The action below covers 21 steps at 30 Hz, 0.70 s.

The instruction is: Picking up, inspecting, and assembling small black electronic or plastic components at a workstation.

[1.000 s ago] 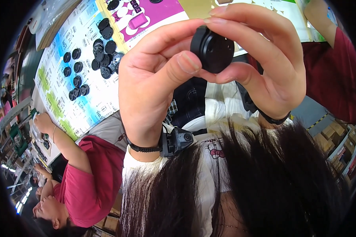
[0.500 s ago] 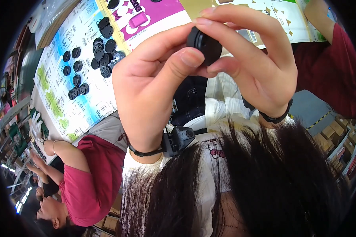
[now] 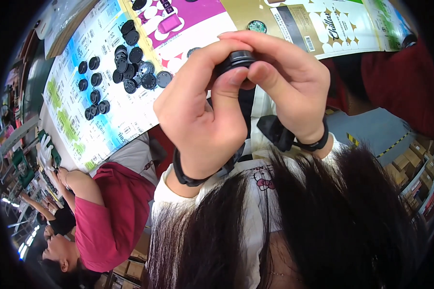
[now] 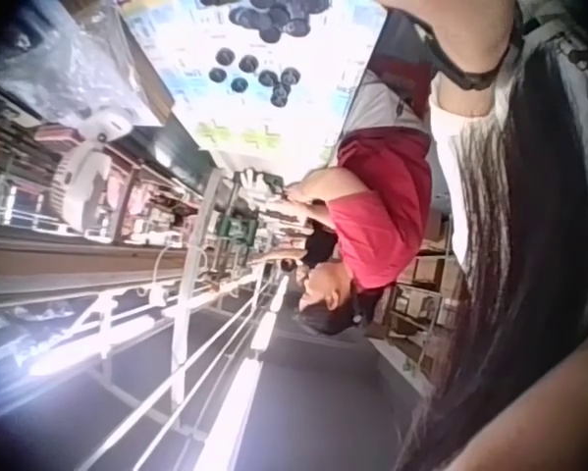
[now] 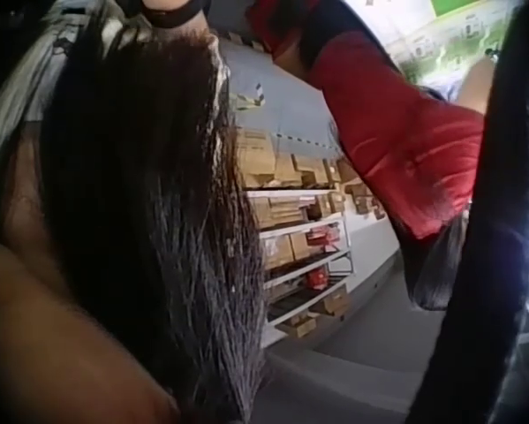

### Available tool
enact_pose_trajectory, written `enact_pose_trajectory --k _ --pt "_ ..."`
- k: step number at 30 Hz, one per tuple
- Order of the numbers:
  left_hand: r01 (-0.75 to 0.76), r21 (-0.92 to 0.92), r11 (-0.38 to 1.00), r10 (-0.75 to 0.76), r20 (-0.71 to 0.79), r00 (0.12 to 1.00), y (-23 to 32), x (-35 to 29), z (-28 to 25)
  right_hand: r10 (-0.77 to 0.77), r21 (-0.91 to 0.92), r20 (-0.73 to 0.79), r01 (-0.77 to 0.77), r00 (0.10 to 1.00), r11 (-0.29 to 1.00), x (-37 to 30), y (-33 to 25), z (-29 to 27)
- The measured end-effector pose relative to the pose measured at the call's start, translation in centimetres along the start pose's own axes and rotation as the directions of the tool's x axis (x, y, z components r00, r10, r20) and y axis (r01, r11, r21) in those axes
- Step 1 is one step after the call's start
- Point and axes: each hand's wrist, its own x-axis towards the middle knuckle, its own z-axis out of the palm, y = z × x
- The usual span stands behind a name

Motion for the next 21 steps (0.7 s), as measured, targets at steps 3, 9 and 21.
enact_pose_trajectory --k 3,9,21 --pt "0.083 -0.015 0.996 -0.082 0.015 0.996 -1.0 -0.5 -0.2 0.106 0.085 -0.019 -0.104 0.994 0.991 0.1 0.7 0.5" --pt "0.390 -0.225 0.893 -0.385 0.067 0.920 -2.6 -1.2 -3.7 0.169 0.092 0.160 -0.185 0.973 0.978 1.1 3.0 1.2" --pt "0.286 0.786 0.549 -0.164 -0.235 0.958 -14.0 0.6 -18.1 0.062 -0.881 0.304 0.255 0.951 0.397 14.5 7.7 -1.7"
